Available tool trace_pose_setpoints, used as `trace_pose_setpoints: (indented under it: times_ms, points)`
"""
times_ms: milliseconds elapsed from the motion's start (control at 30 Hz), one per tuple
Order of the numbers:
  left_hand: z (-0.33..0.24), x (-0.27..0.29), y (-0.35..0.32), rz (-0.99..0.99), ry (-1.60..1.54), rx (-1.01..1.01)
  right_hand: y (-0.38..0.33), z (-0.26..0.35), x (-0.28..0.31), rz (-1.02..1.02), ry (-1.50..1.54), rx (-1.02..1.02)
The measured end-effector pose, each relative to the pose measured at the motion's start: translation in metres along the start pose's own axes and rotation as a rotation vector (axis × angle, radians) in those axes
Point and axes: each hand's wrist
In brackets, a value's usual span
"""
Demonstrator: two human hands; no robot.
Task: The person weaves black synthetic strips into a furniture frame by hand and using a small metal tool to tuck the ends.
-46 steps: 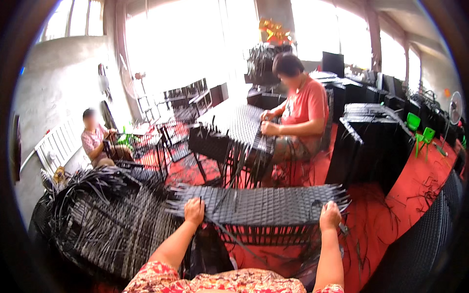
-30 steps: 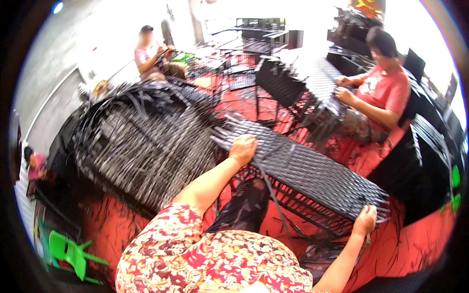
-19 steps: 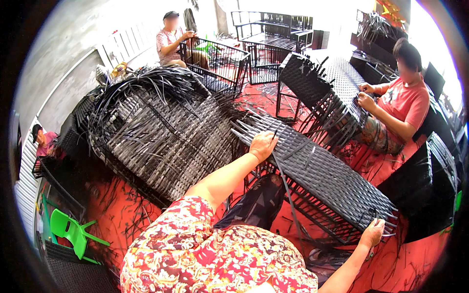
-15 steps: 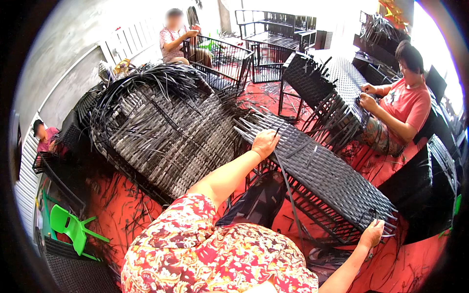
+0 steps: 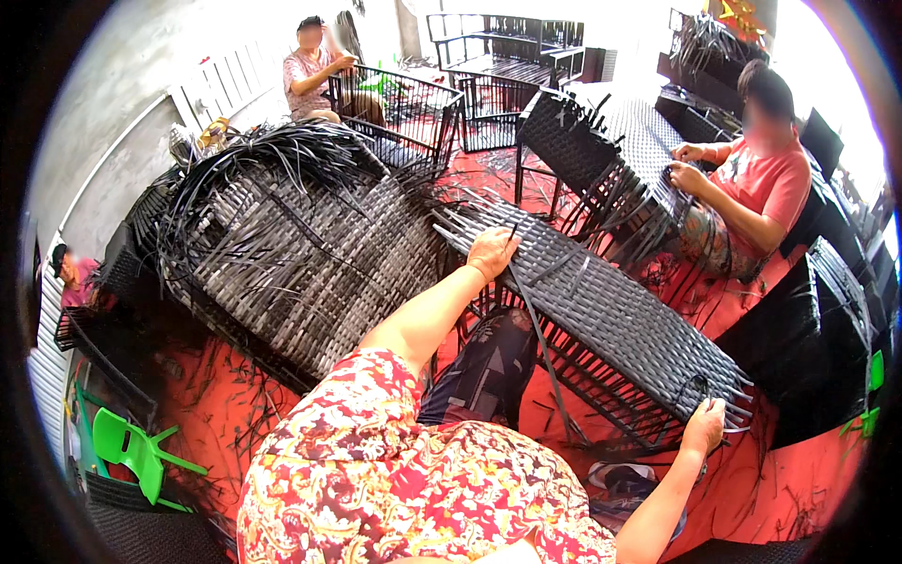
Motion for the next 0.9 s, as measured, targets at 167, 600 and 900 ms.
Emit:
trace_pose_setpoints:
  times_ms: [167,600,900]
  points:
    - [-0.075,0.054,0.001,0.024,-1.276,0.364,-0.006,-0.001,0.0,0.024,0.027,-0.017]
    - [-0.254,0.169,-0.042,0.697,-1.469,-0.227,-0.001,-0.002,0.001,0.048,0.049,0.026]
    - [-0.307,0.178,-0.04,0.329,-1.272,-0.91,-0.004,0.0,0.01,0.042,0.037,0.03]
Point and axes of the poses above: each hand's wrist, its own y-axis towards the middle knuckle, its own x-axis out of the back of the hand, z = x × y, and after that the axes turned 5 degrees about -y, right-handed
